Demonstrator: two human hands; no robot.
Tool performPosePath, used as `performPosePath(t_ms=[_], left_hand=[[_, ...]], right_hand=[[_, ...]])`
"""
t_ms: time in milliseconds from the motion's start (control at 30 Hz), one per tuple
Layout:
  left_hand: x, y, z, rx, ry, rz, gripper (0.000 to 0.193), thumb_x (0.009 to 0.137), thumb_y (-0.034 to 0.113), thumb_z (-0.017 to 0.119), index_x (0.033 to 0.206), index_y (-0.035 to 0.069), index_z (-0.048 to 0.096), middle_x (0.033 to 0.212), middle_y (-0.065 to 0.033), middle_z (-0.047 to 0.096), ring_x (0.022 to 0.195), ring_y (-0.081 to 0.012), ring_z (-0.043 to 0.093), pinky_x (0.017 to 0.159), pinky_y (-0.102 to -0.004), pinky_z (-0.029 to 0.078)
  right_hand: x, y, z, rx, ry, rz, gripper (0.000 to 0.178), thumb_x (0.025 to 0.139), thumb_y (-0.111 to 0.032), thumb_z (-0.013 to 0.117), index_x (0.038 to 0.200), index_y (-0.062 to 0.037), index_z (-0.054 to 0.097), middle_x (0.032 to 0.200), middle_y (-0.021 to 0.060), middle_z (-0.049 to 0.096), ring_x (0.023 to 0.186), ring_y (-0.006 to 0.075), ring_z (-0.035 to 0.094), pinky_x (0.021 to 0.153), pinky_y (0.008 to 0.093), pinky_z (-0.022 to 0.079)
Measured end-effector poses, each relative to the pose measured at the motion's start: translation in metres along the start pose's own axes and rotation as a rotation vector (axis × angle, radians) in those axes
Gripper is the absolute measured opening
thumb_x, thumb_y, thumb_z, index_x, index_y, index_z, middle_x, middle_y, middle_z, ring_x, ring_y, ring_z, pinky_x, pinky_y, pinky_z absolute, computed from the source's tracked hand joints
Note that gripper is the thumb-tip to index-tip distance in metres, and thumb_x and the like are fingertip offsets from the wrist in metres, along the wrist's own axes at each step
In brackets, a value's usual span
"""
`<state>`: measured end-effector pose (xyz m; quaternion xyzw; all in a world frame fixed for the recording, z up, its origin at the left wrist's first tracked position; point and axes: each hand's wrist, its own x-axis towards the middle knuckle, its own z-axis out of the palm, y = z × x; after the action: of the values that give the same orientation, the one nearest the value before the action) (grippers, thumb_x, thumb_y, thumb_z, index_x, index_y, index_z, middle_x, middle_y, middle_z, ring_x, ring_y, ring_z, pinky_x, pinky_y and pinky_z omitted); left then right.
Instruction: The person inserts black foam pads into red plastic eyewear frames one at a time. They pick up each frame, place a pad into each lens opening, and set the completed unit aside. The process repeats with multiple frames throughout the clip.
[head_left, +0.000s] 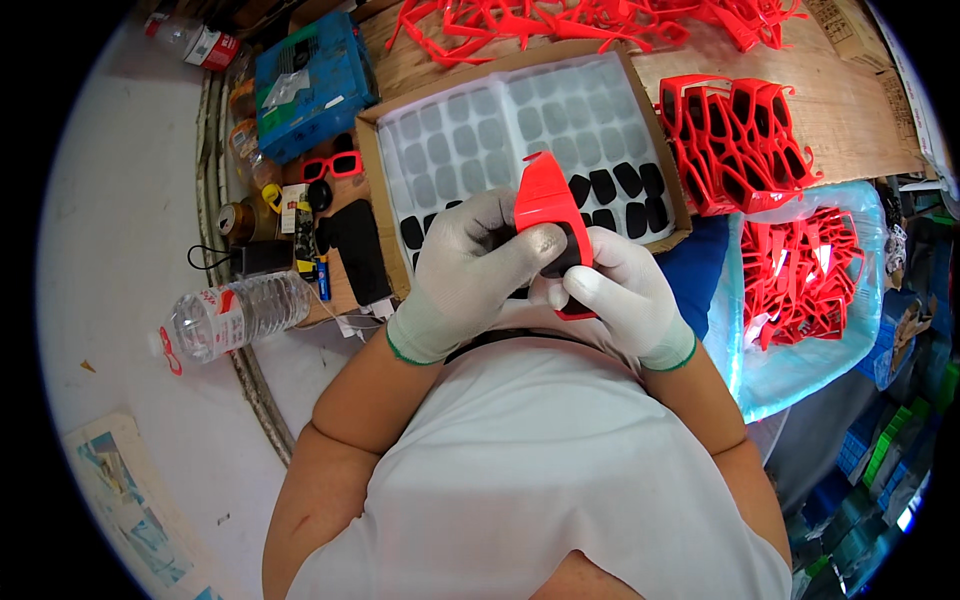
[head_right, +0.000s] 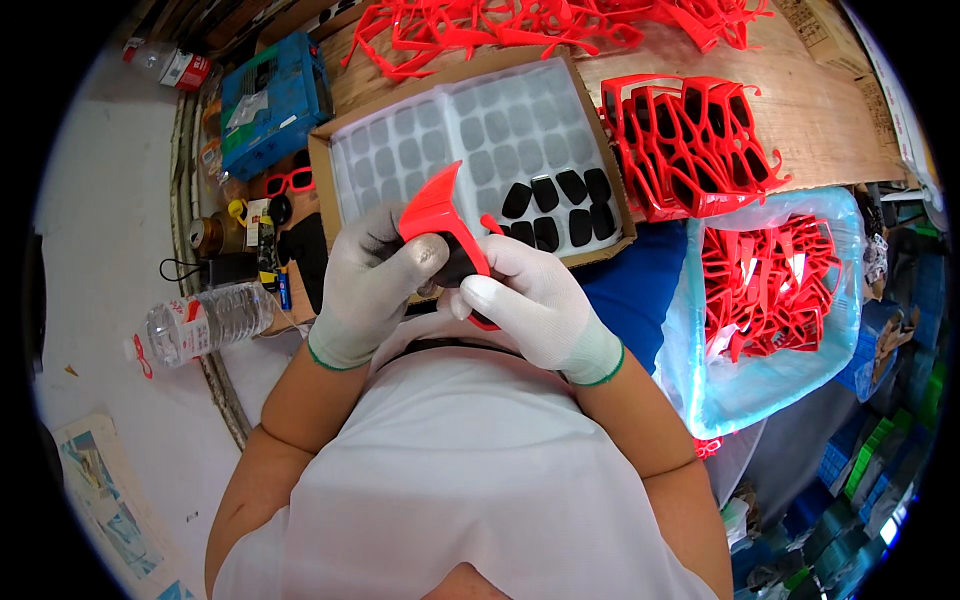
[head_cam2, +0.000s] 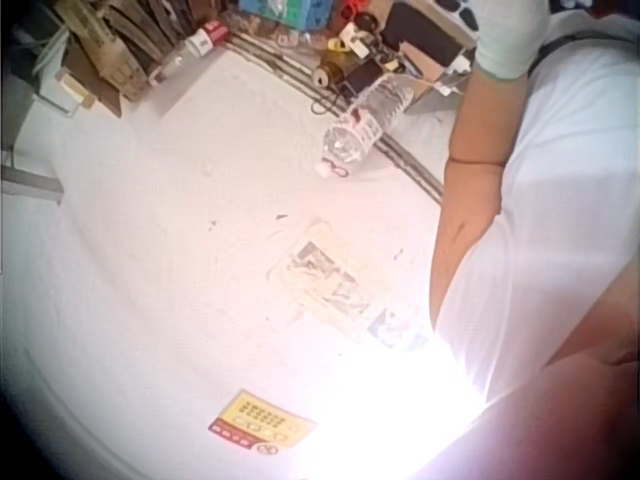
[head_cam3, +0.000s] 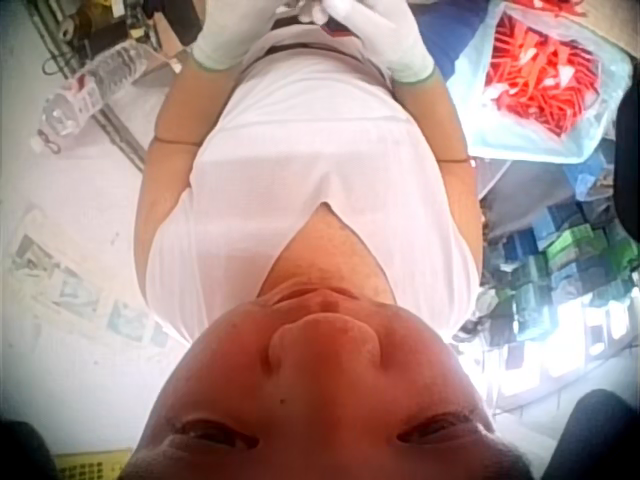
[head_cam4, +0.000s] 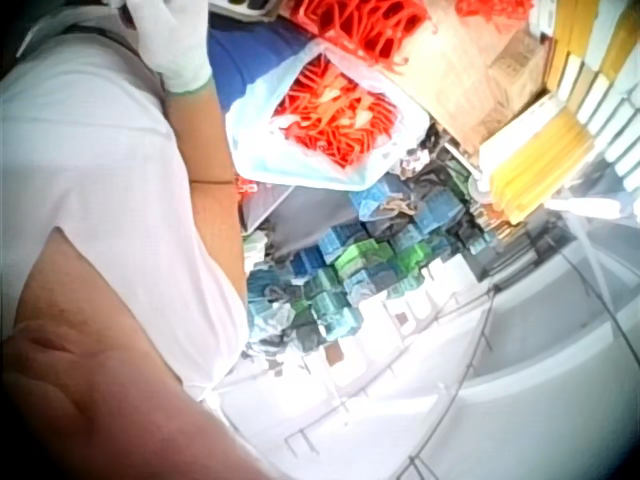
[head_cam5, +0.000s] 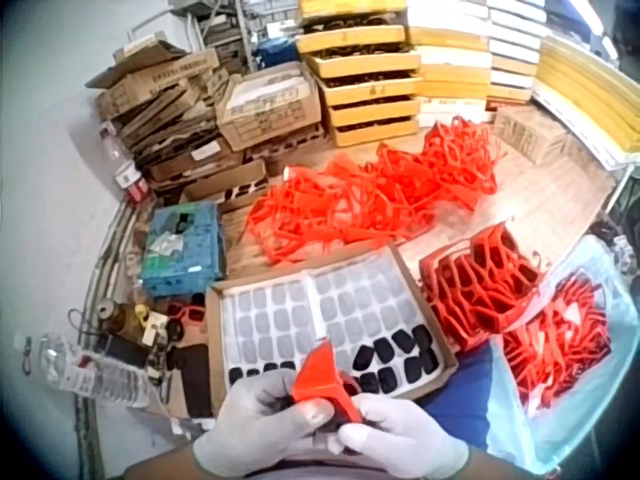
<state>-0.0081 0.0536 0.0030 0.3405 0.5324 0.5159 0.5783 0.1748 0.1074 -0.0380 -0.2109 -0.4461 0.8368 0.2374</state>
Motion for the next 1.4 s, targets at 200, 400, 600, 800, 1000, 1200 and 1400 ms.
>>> performPosePath(t_ms=[200, 400, 600, 800, 1000, 1200, 1400], left_hand=[[-0.002, 0.008, -0.006, -0.014, -0.093, -0.019, 0.022, 0.092, 0.003, 0.065, 0.113, -0.002, 0.068, 0.099, -0.0049, 0.068, 0.088, -0.0102, 0.061, 0.078, -0.0273, 0.050], [-0.009, 0.005, -0.004, -0.067, -0.063, -0.030, 0.023, 0.094, 0.002, 0.061, 0.116, -0.003, 0.066, 0.101, -0.0067, 0.068, 0.091, -0.0105, 0.061, 0.082, -0.0288, 0.051], [0.000, -0.004, 0.007, 0.002, 0.025, 0.008, 0.019, 0.096, 0.007, 0.060, 0.111, -0.003, 0.066, 0.101, -0.0052, 0.068, 0.092, -0.0097, 0.060, 0.084, -0.0281, 0.050], [-0.001, -0.013, 0.016, 0.106, 0.142, 0.160, 0.014, 0.096, 0.008, 0.061, 0.105, -0.002, 0.066, 0.093, -0.0045, 0.067, 0.083, -0.0076, 0.059, 0.074, -0.0251, 0.050], [-0.004, -0.022, 0.021, 0.254, 0.250, 0.290, 0.010, 0.096, 0.007, 0.062, 0.097, -0.002, 0.065, 0.082, -0.0014, 0.061, 0.072, -0.0041, 0.055, 0.063, -0.0215, 0.046], [-0.009, -0.007, 0.018, 0.123, 0.164, 0.209, 0.011, 0.096, 0.004, 0.060, 0.100, -0.004, 0.066, 0.084, -0.0038, 0.064, 0.072, -0.0051, 0.057, 0.063, -0.0212, 0.048], [-0.013, -0.001, -0.007, -0.064, -0.108, 0.109, 0.016, 0.095, 0.003, 0.060, 0.107, -0.006, 0.067, 0.092, -0.0067, 0.068, 0.081, -0.0084, 0.061, 0.070, -0.0252, 0.052]], right_hand=[[-0.003, -0.013, 0.005, -0.085, 0.083, 0.020, 0.020, 0.099, -0.007, 0.046, 0.107, 0.0030, 0.061, 0.089, 0.0050, 0.062, 0.084, 0.0121, 0.058, 0.080, 0.0291, 0.048], [-0.004, -0.008, 0.000, -0.093, 0.017, -0.019, 0.018, 0.099, -0.006, 0.045, 0.105, 0.0035, 0.059, 0.083, 0.0033, 0.061, 0.080, 0.0108, 0.057, 0.078, 0.0279, 0.048], [-0.002, -0.008, 0.012, -0.086, 0.188, -0.009, 0.017, 0.101, -0.009, 0.044, 0.102, 0.0035, 0.056, 0.077, 0.0036, 0.057, 0.075, 0.0118, 0.056, 0.075, 0.0293, 0.049], [-0.004, -0.004, 0.017, -0.488, 0.269, -0.183, 0.018, 0.100, -0.010, 0.047, 0.103, 0.0033, 0.059, 0.072, 0.0067, 0.062, 0.066, 0.0149, 0.060, 0.067, 0.0293, 0.050], [-0.001, -0.008, 0.020, -0.620, 0.311, -0.202, 0.019, 0.099, -0.011, 0.050, 0.106, 0.0017, 0.063, 0.073, 0.0076, 0.066, 0.067, 0.0167, 0.065, 0.067, 0.0283, 0.052], [-0.001, -0.009, 0.013, -0.444, 0.156, -0.128, 0.028, 0.098, -0.008, 0.049, 0.121, 0.0032, 0.060, 0.079, 0.0069, 0.067, 0.074, 0.0134, 0.066, 0.073, 0.0274, 0.052], [-0.005, -0.014, 0.005, -0.471, -0.017, -0.161, 0.025, 0.095, -0.005, 0.050, 0.116, 0.0018, 0.063, 0.078, 0.0050, 0.067, 0.071, 0.0126, 0.062, 0.071, 0.0268, 0.051]])
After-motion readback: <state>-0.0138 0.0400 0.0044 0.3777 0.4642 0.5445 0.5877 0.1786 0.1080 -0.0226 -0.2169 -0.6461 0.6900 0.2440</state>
